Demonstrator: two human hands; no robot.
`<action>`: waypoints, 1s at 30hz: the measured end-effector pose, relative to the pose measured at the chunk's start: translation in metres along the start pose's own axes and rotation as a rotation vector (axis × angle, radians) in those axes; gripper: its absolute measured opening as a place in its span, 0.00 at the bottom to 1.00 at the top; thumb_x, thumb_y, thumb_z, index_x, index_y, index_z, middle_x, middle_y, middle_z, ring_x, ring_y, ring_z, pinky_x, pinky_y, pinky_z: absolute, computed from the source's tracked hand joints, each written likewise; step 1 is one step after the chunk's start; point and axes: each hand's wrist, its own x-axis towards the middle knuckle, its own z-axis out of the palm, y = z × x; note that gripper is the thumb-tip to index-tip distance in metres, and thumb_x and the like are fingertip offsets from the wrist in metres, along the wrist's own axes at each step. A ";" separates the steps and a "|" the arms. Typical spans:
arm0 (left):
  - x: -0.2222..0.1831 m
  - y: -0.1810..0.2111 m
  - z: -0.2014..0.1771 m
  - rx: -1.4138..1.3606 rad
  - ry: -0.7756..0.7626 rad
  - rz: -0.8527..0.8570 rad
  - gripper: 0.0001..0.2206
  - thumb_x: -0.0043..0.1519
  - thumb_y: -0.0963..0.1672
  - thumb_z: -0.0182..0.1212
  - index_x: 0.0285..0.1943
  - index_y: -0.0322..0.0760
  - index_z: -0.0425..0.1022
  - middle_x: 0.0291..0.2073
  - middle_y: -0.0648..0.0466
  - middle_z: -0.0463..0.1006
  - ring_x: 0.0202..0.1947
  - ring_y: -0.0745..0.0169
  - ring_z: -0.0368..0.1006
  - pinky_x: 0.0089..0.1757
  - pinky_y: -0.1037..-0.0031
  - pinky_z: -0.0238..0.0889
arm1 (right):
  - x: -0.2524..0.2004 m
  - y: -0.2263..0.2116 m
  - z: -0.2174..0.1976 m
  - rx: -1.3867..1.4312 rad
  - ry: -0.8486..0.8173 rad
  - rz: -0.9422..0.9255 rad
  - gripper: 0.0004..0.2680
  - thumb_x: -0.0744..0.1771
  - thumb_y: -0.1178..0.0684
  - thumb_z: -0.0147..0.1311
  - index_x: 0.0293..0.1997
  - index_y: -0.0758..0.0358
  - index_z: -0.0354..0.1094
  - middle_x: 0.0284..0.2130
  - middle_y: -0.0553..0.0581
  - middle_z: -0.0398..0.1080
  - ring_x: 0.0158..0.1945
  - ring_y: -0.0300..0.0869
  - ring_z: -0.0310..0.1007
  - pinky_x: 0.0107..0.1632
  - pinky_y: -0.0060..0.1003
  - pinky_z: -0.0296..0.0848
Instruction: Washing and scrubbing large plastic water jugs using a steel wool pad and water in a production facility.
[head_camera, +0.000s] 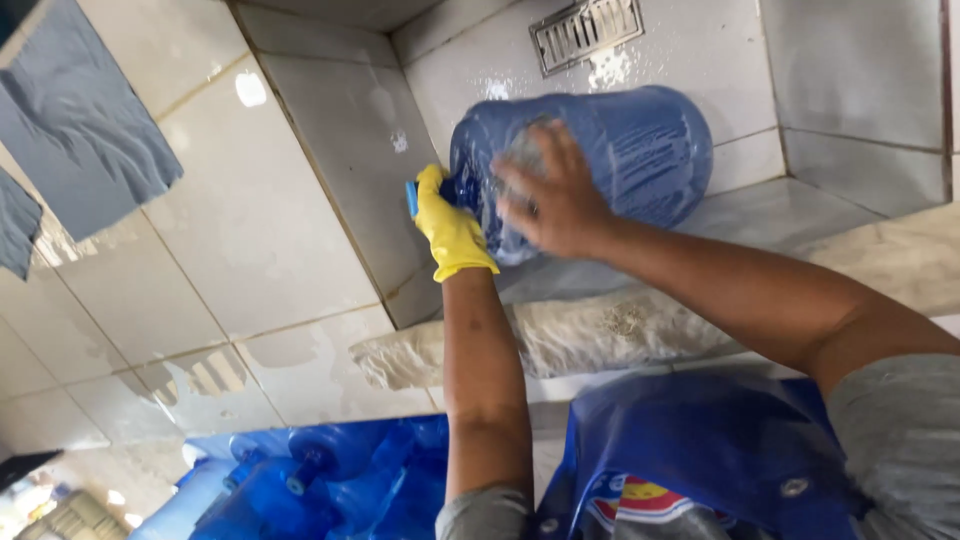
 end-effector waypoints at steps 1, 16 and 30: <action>0.030 -0.017 -0.013 0.007 -0.180 0.057 0.06 0.49 0.41 0.62 0.25 0.42 0.68 0.23 0.54 0.67 0.26 0.57 0.67 0.31 0.68 0.63 | -0.007 0.004 0.011 0.023 0.121 -0.146 0.11 0.67 0.48 0.54 0.54 0.51 0.69 0.52 0.66 0.62 0.61 0.69 0.58 0.60 0.66 0.61; 0.034 -0.025 -0.035 -0.203 -0.446 0.028 0.06 0.52 0.40 0.70 0.36 0.40 0.77 0.30 0.52 0.78 0.34 0.60 0.75 0.45 0.69 0.70 | 0.029 0.061 -0.017 0.203 -0.355 0.417 0.25 0.70 0.32 0.26 0.75 0.47 0.53 0.73 0.71 0.43 0.75 0.68 0.32 0.68 0.71 0.36; 0.016 -0.013 -0.014 -0.219 -0.395 0.091 0.05 0.53 0.40 0.66 0.33 0.36 0.74 0.27 0.51 0.73 0.30 0.59 0.71 0.40 0.68 0.69 | 0.025 0.143 0.008 -0.289 -0.546 0.416 0.19 0.73 0.46 0.30 0.72 0.55 0.59 0.70 0.65 0.60 0.69 0.71 0.56 0.64 0.67 0.58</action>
